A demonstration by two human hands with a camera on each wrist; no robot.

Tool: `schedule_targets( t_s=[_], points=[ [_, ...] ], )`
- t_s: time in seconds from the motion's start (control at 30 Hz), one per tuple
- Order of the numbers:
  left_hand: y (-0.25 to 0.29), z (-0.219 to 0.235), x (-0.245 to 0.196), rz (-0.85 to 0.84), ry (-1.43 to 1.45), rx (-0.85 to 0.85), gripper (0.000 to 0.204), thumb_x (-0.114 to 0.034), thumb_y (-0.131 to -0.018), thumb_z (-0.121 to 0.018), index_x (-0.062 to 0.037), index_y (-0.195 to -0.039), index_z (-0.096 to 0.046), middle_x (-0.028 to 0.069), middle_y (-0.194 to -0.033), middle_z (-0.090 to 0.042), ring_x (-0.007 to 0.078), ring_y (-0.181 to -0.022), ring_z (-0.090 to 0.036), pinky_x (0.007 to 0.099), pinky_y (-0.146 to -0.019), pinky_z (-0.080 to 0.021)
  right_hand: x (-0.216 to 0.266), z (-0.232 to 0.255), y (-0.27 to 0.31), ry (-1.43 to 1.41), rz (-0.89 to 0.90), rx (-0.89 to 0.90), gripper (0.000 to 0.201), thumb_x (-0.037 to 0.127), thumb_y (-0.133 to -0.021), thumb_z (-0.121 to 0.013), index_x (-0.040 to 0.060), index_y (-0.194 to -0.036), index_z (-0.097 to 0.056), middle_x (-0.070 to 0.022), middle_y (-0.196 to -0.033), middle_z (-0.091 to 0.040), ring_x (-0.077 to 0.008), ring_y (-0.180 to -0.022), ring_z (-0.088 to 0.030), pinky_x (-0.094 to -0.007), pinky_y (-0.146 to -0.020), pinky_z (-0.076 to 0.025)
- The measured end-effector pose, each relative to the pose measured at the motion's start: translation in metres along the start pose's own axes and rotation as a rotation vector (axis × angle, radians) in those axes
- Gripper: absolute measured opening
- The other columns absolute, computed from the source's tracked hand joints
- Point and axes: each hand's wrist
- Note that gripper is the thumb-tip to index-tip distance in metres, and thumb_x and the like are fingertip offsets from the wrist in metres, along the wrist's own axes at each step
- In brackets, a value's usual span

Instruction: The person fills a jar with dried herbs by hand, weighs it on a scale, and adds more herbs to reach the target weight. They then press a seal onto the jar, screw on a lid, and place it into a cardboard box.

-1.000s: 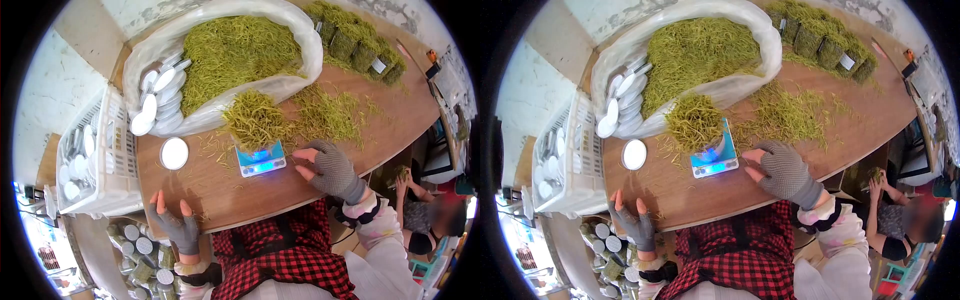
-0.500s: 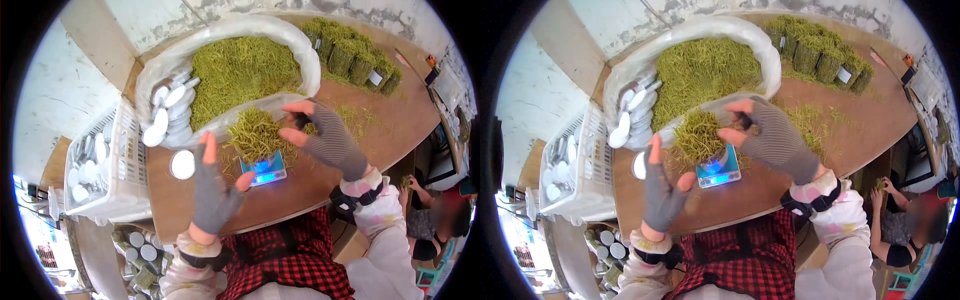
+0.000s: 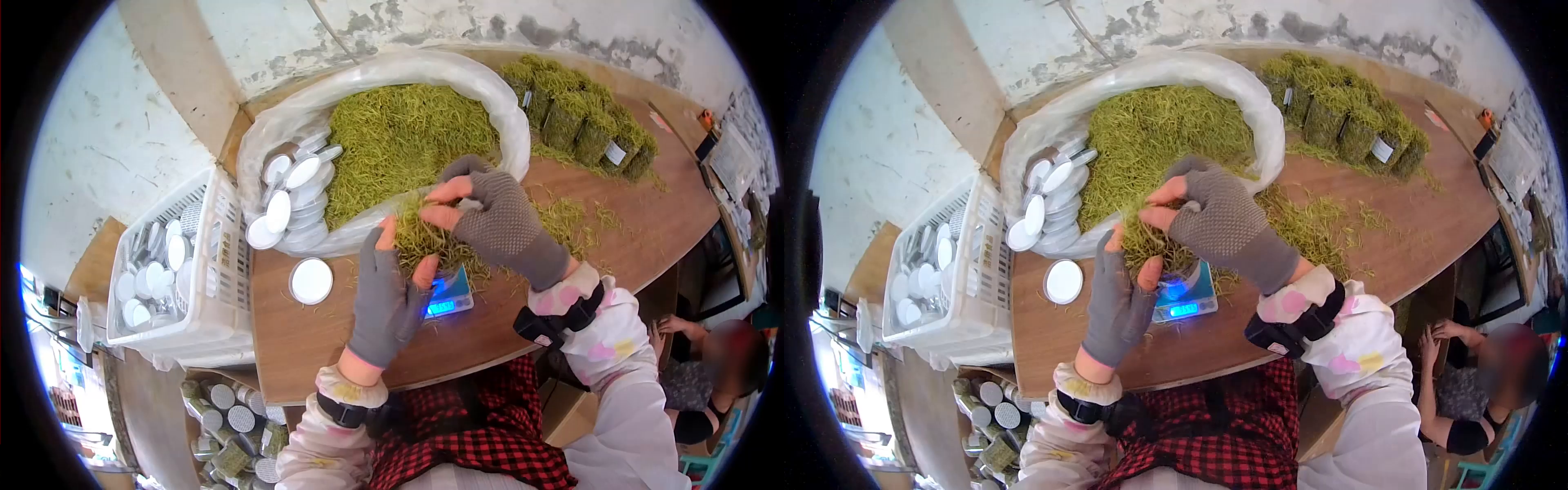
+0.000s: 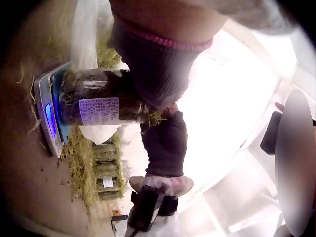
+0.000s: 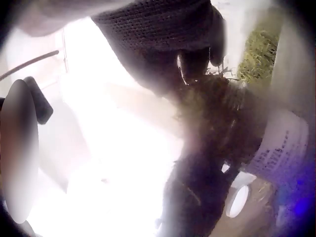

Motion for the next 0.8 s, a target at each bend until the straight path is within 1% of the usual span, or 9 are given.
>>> schedule_targets(
  t_s=[0.13,0.2,0.27,0.43,0.5,0.63,0.7,0.77,0.8],
  points=[
    [0.0,-0.001,0.002,-0.025,0.014,0.008,0.069,-0.028,-0.102,-0.068,0.0084,-0.152,-0.038,0.0322,-0.142,-0.05,0.0462,-0.129,-0.052,0.0511,-0.112,-0.041,-0.001,0.003,-0.001,-0.072,0.003,-0.032,0.016,0.011,-0.09,-0.08,-0.0005,-0.1,-0.076,-0.0041,-0.101,-0.065,-0.0145,-0.094,-0.063,-0.0317,-0.081,-0.051],
    [0.0,-0.003,0.004,-0.026,0.013,-0.003,0.069,-0.028,-0.102,-0.069,0.0084,-0.152,-0.038,0.0323,-0.142,-0.05,0.0466,-0.128,-0.052,0.0508,-0.111,-0.042,0.008,0.002,0.0,-0.236,-0.181,-0.079,0.015,0.011,-0.093,-0.078,-0.0006,-0.102,-0.076,-0.0018,-0.102,-0.066,-0.0108,-0.093,-0.062,-0.0288,-0.081,-0.05],
    [0.0,-0.003,0.003,-0.026,0.01,-0.015,0.069,-0.027,-0.102,-0.069,0.0085,-0.151,-0.038,0.0325,-0.142,-0.05,0.047,-0.128,-0.053,0.0504,-0.111,-0.042,0.008,0.004,0.002,-0.304,-0.161,-0.12,0.015,0.011,-0.094,-0.077,-0.0002,-0.103,-0.075,-0.0009,-0.103,-0.066,-0.0094,-0.092,-0.061,-0.0272,-0.081,-0.049],
    [0.007,-0.003,0.006,0.066,0.219,-0.039,0.077,-0.032,-0.1,-0.073,0.0069,-0.155,-0.036,0.0287,-0.148,-0.049,0.04,-0.136,-0.05,0.0465,-0.116,-0.039,0.002,0.032,0.009,-0.379,-0.29,-0.268,0.013,0.01,-0.095,-0.075,-0.0004,-0.102,-0.074,0.0008,-0.106,-0.067,-0.0075,-0.09,-0.06,-0.0254,-0.082,-0.049],
    [0.011,0.006,0.009,0.126,0.257,-0.037,0.077,-0.033,-0.101,-0.073,0.0057,-0.156,-0.035,0.0264,-0.149,-0.048,0.0368,-0.138,-0.05,0.0451,-0.116,-0.039,-0.015,0.053,0.021,-0.114,-0.174,-0.334,0.016,0.014,-0.092,-0.08,0.0036,-0.104,-0.078,-0.0016,-0.095,-0.07,-0.0119,-0.086,-0.065,-0.0273,-0.077,-0.051],
    [0.019,0.033,0.008,0.35,0.404,-0.061,0.075,-0.034,-0.102,-0.071,0.0019,-0.158,-0.035,0.0215,-0.151,-0.049,0.0304,-0.14,-0.049,0.0425,-0.116,-0.039,-0.076,0.09,0.065,0.3,-0.01,-0.243,0.017,0.015,-0.091,-0.08,0.0066,-0.105,-0.079,-0.0051,-0.096,-0.069,-0.019,-0.088,-0.067,-0.0309,-0.08,-0.053],
    [0.023,0.038,0.016,0.297,0.364,-0.105,0.07,-0.034,-0.105,-0.067,-0.0006,-0.159,-0.036,0.017,-0.144,-0.053,0.0252,-0.134,-0.052,0.0395,-0.113,-0.042,-0.089,0.091,0.089,0.702,0.045,-0.184,0.017,0.016,-0.089,-0.081,0.009,-0.105,-0.079,-0.0105,-0.099,-0.068,-0.0281,-0.091,-0.068,-0.0361,-0.081,-0.054],
    [0.022,0.049,0.005,0.542,0.375,-0.139,0.068,-0.044,-0.107,-0.06,-0.0017,-0.158,-0.042,0.0162,-0.149,-0.053,0.0226,-0.136,-0.051,0.0364,-0.112,-0.041,-0.085,0.088,0.101,0.648,0.028,-0.167,0.018,0.016,-0.088,-0.081,0.0087,-0.104,-0.078,-0.0122,-0.102,-0.068,-0.0309,-0.093,-0.068,-0.0378,-0.082,-0.055],
    [0.025,0.05,0.011,0.526,0.328,-0.155,0.064,-0.044,-0.109,-0.057,-0.0014,-0.155,-0.047,0.0159,-0.146,-0.056,0.0222,-0.135,-0.053,0.0353,-0.112,-0.041,-0.08,0.086,0.106,0.596,0.018,-0.16,0.018,0.016,-0.088,-0.081,0.0084,-0.104,-0.078,-0.014,-0.104,-0.067,-0.0337,-0.094,-0.068,-0.0396,-0.082,-0.055]
  ],
)
Point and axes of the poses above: each hand's wrist, its own y-axis away from the middle knuckle, its own z-axis out of the back of the hand, x = y × z
